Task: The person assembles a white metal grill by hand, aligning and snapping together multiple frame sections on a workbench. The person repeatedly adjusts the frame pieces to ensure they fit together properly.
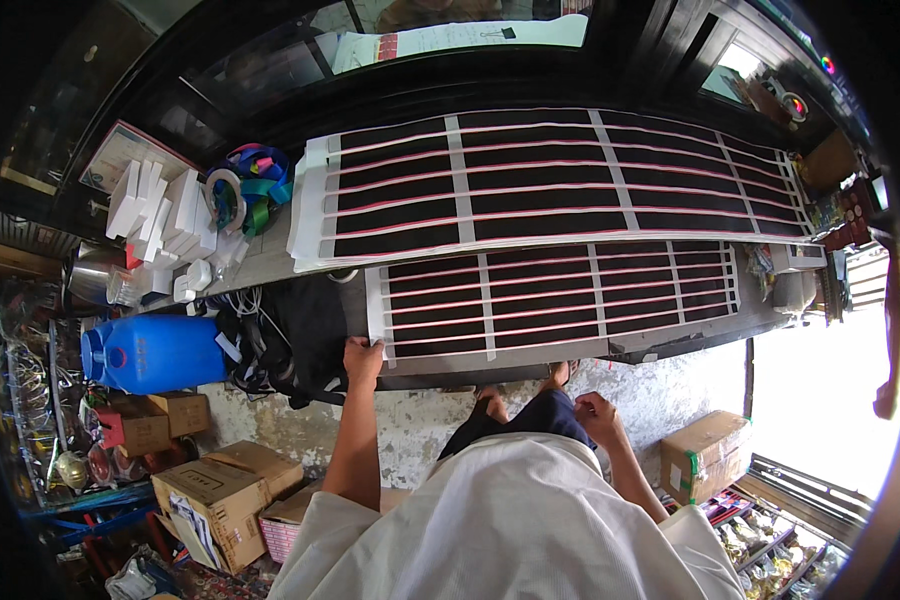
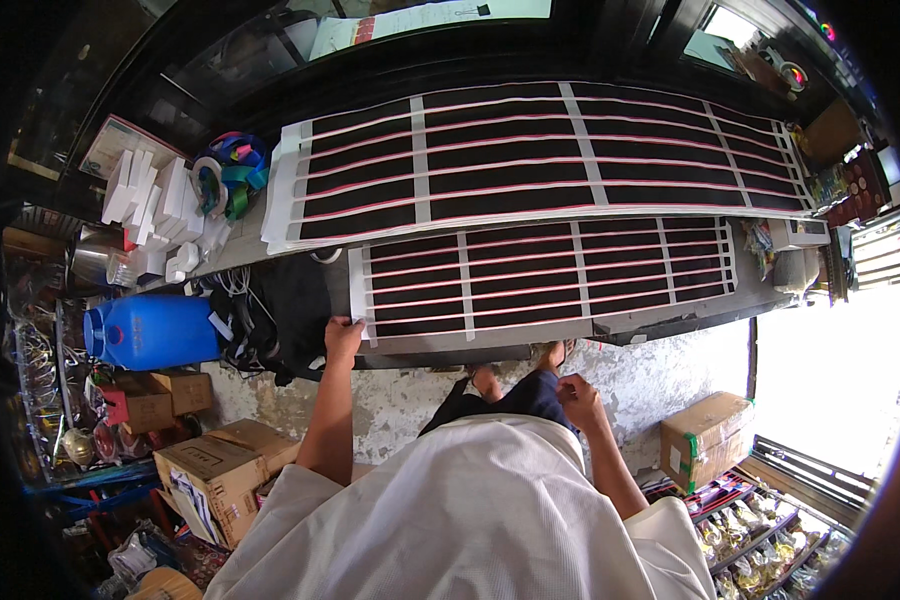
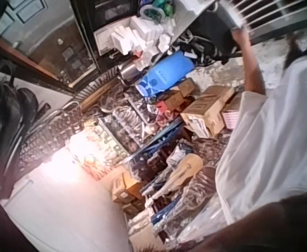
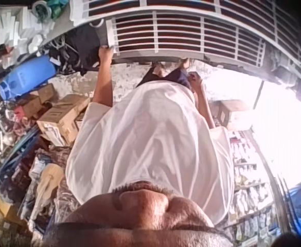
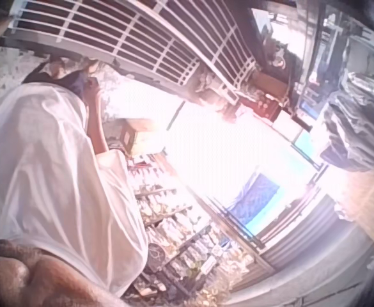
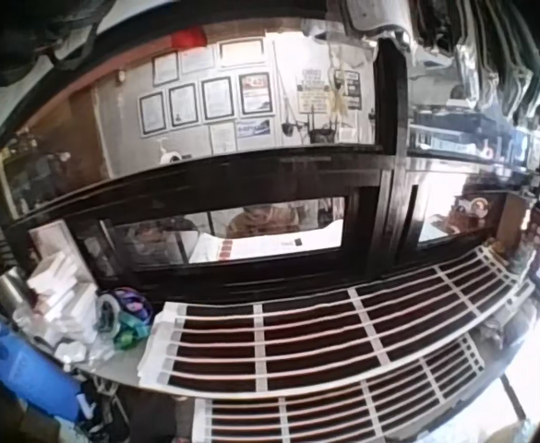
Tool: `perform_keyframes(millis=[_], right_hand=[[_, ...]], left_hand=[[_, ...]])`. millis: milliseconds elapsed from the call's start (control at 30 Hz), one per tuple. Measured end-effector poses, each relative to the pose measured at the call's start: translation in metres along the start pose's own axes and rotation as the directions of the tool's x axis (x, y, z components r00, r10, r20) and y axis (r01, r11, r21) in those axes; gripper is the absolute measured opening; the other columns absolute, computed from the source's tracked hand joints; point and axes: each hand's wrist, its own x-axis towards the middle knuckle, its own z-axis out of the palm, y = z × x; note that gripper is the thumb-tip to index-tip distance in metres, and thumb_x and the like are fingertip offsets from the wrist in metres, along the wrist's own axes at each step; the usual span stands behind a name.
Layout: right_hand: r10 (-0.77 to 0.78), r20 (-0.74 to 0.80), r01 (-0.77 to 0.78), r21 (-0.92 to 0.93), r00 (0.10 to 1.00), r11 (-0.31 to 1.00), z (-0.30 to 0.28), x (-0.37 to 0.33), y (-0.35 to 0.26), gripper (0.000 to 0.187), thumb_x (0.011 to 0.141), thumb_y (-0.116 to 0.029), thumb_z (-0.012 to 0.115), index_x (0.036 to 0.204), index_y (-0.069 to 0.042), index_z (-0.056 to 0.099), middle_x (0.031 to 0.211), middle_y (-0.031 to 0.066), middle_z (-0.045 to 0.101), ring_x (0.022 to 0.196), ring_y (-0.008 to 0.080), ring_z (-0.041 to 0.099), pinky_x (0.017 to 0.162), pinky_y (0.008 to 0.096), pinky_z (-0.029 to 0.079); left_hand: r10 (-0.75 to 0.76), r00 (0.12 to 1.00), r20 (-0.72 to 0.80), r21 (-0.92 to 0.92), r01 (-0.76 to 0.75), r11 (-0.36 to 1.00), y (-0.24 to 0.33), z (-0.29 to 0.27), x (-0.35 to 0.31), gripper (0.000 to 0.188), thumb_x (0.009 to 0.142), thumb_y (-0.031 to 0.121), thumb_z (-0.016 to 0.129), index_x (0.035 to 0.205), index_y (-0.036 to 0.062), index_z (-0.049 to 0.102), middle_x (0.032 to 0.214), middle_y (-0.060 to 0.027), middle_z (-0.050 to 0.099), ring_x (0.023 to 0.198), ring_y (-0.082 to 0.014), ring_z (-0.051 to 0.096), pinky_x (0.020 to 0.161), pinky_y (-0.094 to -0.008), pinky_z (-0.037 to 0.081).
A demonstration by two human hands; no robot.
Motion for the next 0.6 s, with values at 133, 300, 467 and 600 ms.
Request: perform_keyframes(millis=[133,300,467,600], right_hand=[[-0.039,-0.02,0.04,0.017,0.999,0.999,0.0,-0.001,0.008,0.019,0.101,-0.008,0.07,0.118,0.0,0.076,0.102,0.0148,0.084,0.095,0.0226,0.082,0.087,0.0362,0.065],[0.106,-0.028,-0.106,-0.009,0.994,0.994,-0.004,-0.01,0.014,0.021,0.101,-0.012,0.071,0.119,-0.001,0.077,0.103,0.0161,0.084,0.097,0.0248,0.083,0.088,0.0367,0.065],[0.148,-0.038,-0.149,-0.013,0.988,0.989,-0.008,-0.02,0.013,0.026,0.103,-0.02,0.07,0.119,-0.001,0.078,0.104,0.019,0.084,0.097,0.0284,0.083,0.088,0.0404,0.065],[0.182,-0.06,-0.186,-0.072,0.982,0.98,-0.007,-0.021,0.014,0.027,0.103,-0.023,0.071,0.119,-0.002,0.079,0.103,0.0199,0.084,0.097,0.03,0.083,0.088,0.042,0.064]], left_hand=[[-0.05,0.987,0.15,-0.155,0.073,0.985,0.006,-0.007,-0.001,0.022,0.084,0.014,0.089,0.092,-0.0034,0.077,0.088,-0.0175,0.079,0.081,-0.0278,0.076,0.076,-0.0442,0.057],[-0.128,0.972,0.198,-0.104,0.15,0.983,0.002,-0.006,0.004,0.02,0.081,0.012,0.089,0.087,-0.0042,0.078,0.084,-0.0164,0.08,0.078,-0.0242,0.076,0.073,-0.0429,0.056],[-0.025,0.994,0.105,-0.055,0.031,0.998,-0.009,0.001,0.008,0.022,0.084,0.016,0.088,0.091,-0.0026,0.08,0.088,-0.0164,0.082,0.084,-0.028,0.079,0.076,-0.0443,0.057],[0.009,0.974,0.225,0.066,-0.024,0.998,-0.006,-0.008,0.01,0.024,0.086,0.019,0.087,0.1,-0.0001,0.082,0.093,-0.0168,0.083,0.089,-0.0321,0.08,0.08,-0.0457,0.058]])
